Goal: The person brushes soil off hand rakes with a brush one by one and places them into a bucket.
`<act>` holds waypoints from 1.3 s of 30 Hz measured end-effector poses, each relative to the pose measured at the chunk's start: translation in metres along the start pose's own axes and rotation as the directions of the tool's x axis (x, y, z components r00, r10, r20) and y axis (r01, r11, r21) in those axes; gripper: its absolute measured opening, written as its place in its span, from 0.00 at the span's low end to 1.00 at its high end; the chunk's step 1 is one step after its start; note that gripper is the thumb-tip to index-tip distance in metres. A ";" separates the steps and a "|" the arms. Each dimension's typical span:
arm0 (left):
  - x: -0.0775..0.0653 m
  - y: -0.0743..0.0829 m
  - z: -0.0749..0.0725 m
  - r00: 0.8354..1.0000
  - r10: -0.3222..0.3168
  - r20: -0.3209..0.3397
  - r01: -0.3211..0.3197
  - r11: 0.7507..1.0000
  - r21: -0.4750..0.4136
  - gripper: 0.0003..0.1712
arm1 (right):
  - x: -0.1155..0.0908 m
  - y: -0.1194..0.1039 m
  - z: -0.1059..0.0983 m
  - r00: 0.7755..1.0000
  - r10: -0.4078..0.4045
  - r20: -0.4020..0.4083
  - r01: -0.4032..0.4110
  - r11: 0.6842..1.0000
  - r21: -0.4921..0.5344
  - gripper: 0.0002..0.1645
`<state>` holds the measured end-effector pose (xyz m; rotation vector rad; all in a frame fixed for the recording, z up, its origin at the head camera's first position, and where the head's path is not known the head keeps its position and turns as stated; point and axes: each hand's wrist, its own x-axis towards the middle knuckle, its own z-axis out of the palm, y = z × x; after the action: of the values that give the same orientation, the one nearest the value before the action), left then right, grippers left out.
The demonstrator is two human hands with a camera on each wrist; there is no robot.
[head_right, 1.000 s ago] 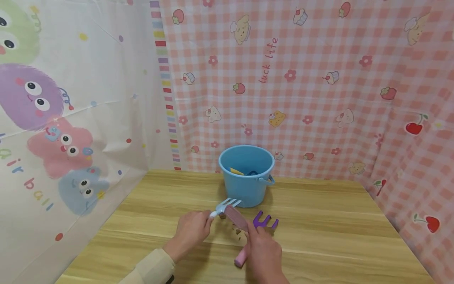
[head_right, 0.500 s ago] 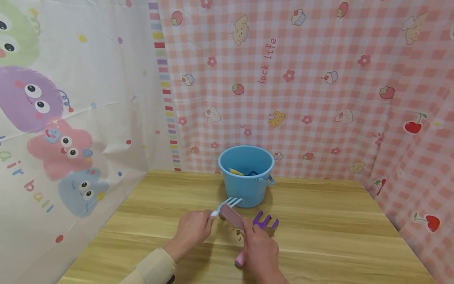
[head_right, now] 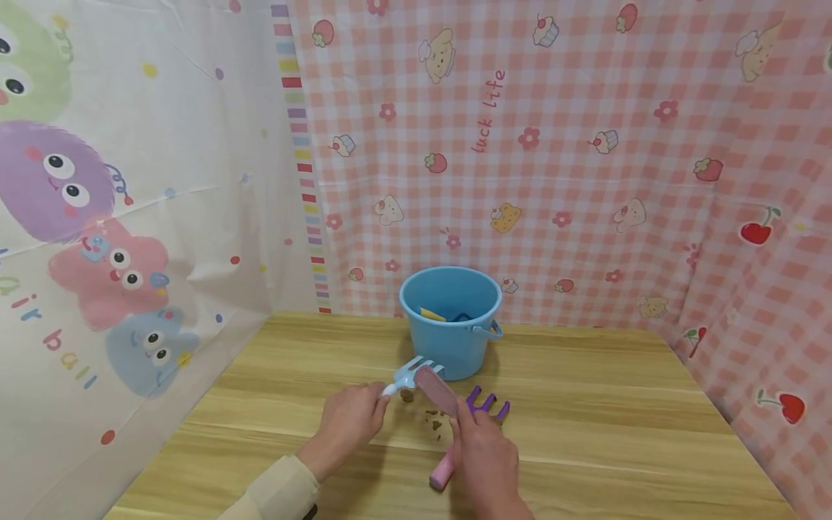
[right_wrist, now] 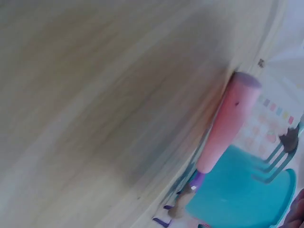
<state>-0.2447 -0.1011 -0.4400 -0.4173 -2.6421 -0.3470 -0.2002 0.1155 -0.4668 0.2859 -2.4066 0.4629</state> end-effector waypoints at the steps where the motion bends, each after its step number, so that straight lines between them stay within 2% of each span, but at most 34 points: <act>1: 0.000 0.000 0.000 1.000 0.003 -0.001 -0.003 1.000 0.003 0.07 | 0.000 -0.002 0.000 1.000 -0.014 0.006 0.014 1.000 0.004 0.22; 6: 0.000 0.002 -0.001 1.000 0.015 -0.009 -0.015 1.000 0.005 0.07 | -0.002 -0.004 0.002 0.999 -0.033 0.040 0.033 0.999 -0.001 0.22; 11: 0.001 -0.002 0.000 1.000 -0.025 0.017 0.026 0.999 -0.044 0.10 | -0.005 0.004 0.003 0.996 0.062 0.062 -0.062 0.998 0.000 0.21; 15: 0.002 -0.005 0.000 0.997 -0.057 0.059 0.064 0.989 -0.134 0.11 | -0.005 0.008 0.000 0.987 0.128 0.095 -0.130 0.991 0.018 0.22; 18: 0.003 -0.007 -0.001 0.993 -0.071 0.096 0.091 0.971 -0.220 0.09 | -0.005 0.009 0.000 0.992 0.110 0.055 -0.112 0.993 0.041 0.22; 22: 0.003 -0.009 -0.003 0.983 -0.094 0.156 0.144 0.924 -0.355 0.12 | -0.004 0.008 0.002 0.998 0.057 -0.034 -0.055 0.997 0.058 0.23; 26: 0.003 -0.010 -0.004 0.975 -0.111 0.192 0.185 0.887 -0.423 0.14 | -0.004 0.007 0.002 0.994 0.040 -0.100 -0.033 0.997 0.070 0.23; 28: 0.002 -0.011 -0.003 0.976 -0.115 0.186 0.184 0.891 -0.416 0.12 | -0.004 0.007 0.002 0.991 0.031 -0.131 -0.022 0.997 0.070 0.23; 31: 0.002 -0.011 -0.003 0.981 -0.118 0.153 0.167 0.914 -0.370 0.10 | -0.004 0.007 0.003 0.988 0.024 -0.152 -0.014 0.998 0.068 0.23; 35: 0.001 -0.012 -0.001 0.988 -0.107 0.109 0.136 0.941 -0.310 0.10 | -0.003 0.007 0.003 0.988 0.025 -0.151 -0.014 0.997 0.070 0.24; 39: 0.000 -0.012 0.000 0.994 -0.087 0.071 0.104 0.953 -0.284 0.09 | -0.003 0.006 0.004 0.989 0.030 -0.142 -0.019 0.997 0.076 0.23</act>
<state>-0.2491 -0.1122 -0.4419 -0.3946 -2.6800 -0.7670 -0.2017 0.1195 -0.4731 0.2474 -2.2592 0.5656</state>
